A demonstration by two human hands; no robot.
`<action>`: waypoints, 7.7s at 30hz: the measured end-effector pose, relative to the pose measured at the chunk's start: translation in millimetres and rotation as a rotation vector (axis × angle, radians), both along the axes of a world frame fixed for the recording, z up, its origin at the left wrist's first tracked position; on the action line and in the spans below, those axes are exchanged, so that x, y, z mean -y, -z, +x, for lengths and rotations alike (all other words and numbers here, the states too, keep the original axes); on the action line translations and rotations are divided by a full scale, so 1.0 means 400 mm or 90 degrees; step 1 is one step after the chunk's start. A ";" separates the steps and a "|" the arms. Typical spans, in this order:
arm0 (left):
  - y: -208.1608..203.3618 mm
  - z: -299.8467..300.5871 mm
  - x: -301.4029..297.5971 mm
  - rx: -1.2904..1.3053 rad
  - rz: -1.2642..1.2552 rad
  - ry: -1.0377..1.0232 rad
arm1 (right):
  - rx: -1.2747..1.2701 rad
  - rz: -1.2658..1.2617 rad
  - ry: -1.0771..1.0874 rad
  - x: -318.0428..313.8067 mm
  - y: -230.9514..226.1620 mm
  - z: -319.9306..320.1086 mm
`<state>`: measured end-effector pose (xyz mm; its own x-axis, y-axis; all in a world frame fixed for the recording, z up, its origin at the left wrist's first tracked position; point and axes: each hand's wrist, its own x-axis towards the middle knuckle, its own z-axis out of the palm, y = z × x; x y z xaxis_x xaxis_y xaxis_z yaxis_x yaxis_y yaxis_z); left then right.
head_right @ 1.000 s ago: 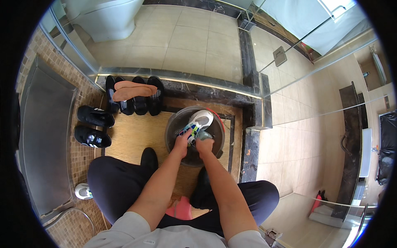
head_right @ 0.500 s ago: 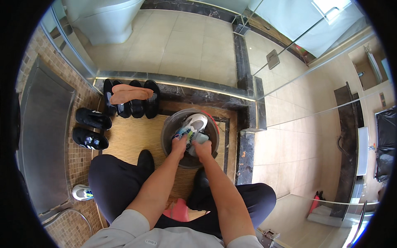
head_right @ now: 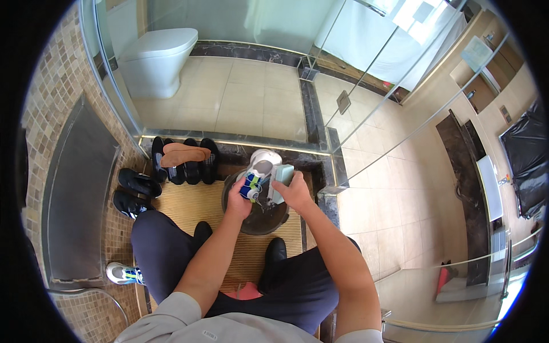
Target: The person sits on a mat in a bathroom and scrubs a pair of white and blue sneakers with a brush and water from a bucket. They remove the laces from one shoe, scrub the shoe thoroughly, and then place the laces back inside the shoe.
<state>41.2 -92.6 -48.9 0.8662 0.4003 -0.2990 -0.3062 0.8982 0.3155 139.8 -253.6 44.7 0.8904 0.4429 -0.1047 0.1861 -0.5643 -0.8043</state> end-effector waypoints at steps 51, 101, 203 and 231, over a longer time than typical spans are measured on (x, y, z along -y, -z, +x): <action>-0.020 0.001 0.091 0.009 1.141 0.003 | 0.354 -0.261 -0.129 -0.009 -0.130 0.016; -0.055 -0.007 0.062 0.021 1.299 0.176 | 0.268 -0.261 -0.260 0.031 -0.174 0.004; -0.112 0.004 0.024 0.103 0.081 0.205 | 0.218 -0.142 -0.215 -0.041 -0.069 -0.048; -0.181 0.014 0.009 0.017 -0.107 0.095 | -0.275 0.331 0.152 -0.016 -0.129 0.022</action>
